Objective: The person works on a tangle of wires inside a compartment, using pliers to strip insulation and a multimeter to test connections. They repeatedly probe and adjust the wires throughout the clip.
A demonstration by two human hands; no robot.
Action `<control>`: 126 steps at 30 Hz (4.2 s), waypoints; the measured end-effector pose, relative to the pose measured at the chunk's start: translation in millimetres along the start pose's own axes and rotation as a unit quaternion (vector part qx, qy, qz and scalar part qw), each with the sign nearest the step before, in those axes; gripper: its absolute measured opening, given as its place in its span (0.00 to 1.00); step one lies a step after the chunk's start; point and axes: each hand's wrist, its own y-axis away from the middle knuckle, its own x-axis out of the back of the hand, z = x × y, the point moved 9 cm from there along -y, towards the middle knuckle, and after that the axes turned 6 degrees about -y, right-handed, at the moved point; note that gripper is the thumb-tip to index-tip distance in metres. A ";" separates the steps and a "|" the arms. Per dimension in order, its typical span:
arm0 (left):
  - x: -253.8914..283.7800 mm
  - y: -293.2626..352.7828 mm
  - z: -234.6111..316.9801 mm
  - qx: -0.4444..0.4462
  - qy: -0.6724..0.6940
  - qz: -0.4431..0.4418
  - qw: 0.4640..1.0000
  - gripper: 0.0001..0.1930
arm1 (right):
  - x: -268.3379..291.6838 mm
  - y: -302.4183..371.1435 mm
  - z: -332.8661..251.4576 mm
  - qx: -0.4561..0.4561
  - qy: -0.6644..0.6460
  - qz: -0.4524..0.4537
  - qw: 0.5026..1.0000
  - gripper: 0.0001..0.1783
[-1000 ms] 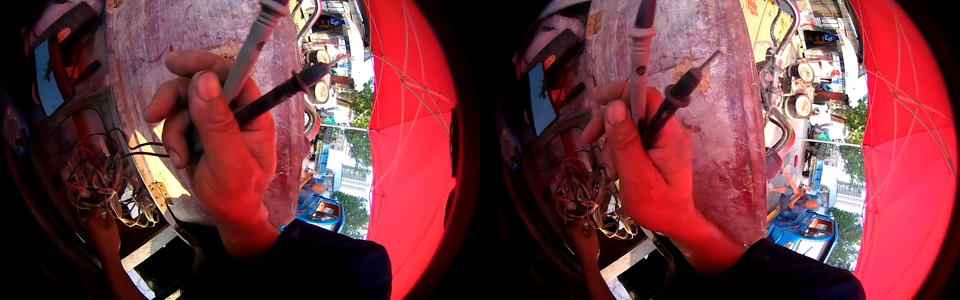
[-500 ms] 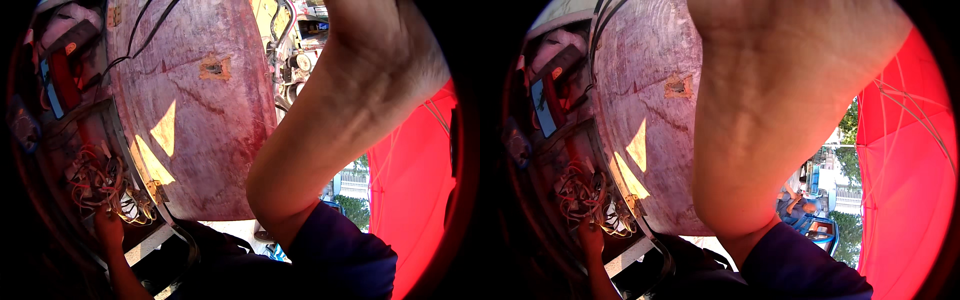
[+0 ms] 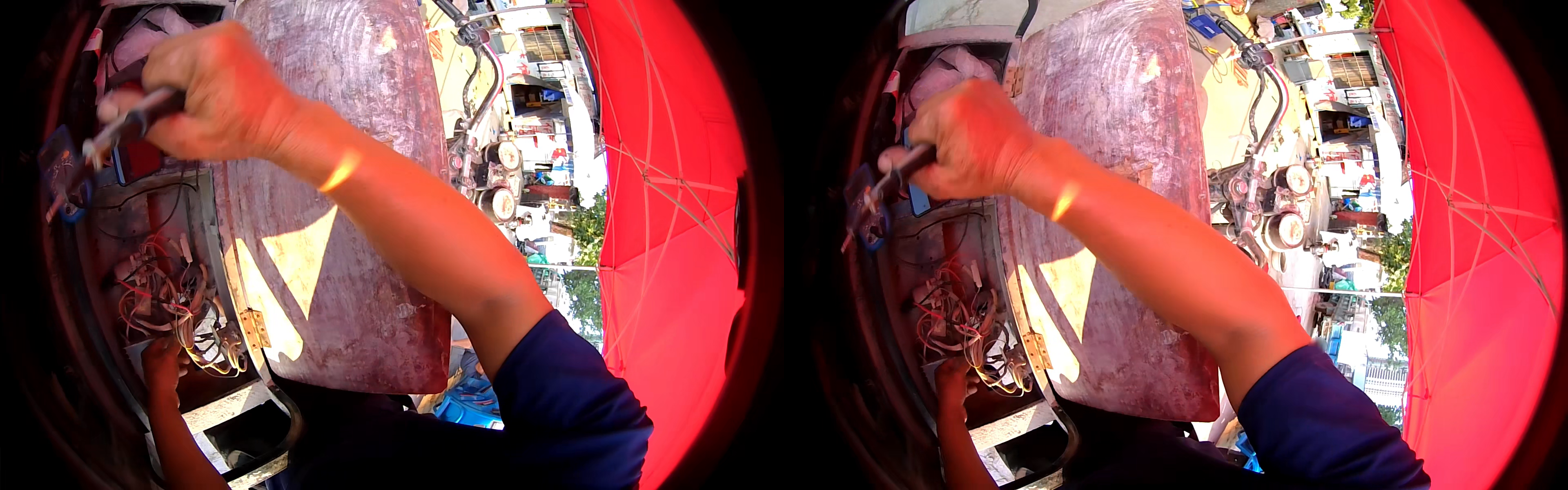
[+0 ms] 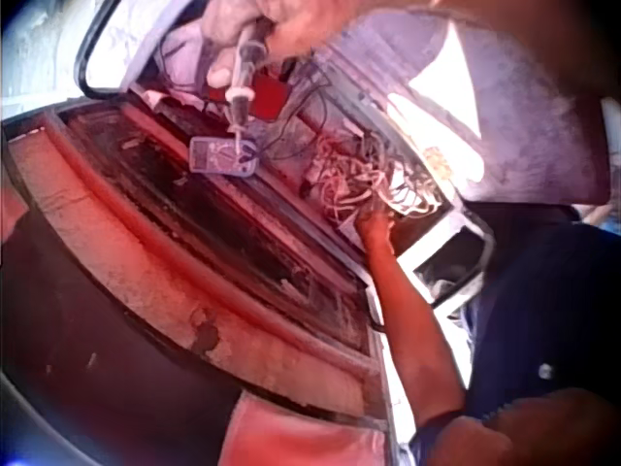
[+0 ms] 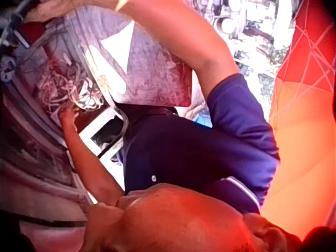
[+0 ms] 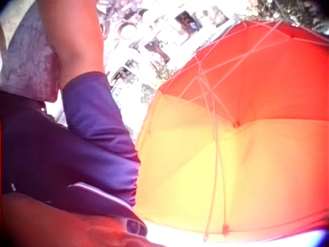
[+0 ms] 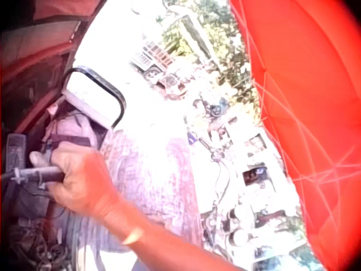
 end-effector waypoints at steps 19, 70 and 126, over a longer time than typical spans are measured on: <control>-26.2 -36.2 -77.9 0.080 0.439 0.071 0.892 0.03 | -253.5 141.3 -4.3 -0.240 -0.153 -0.412 0.866 0.15; -32.9 -30.8 -39.2 -0.044 0.551 0.014 0.834 0.05 | -257.8 152.9 22.2 -0.308 -0.306 -0.255 0.864 0.13; -27.4 -14.2 -36.5 0.019 0.452 0.057 0.890 0.12 | -232.8 171.8 -7.3 -0.296 -0.187 -0.338 0.874 0.11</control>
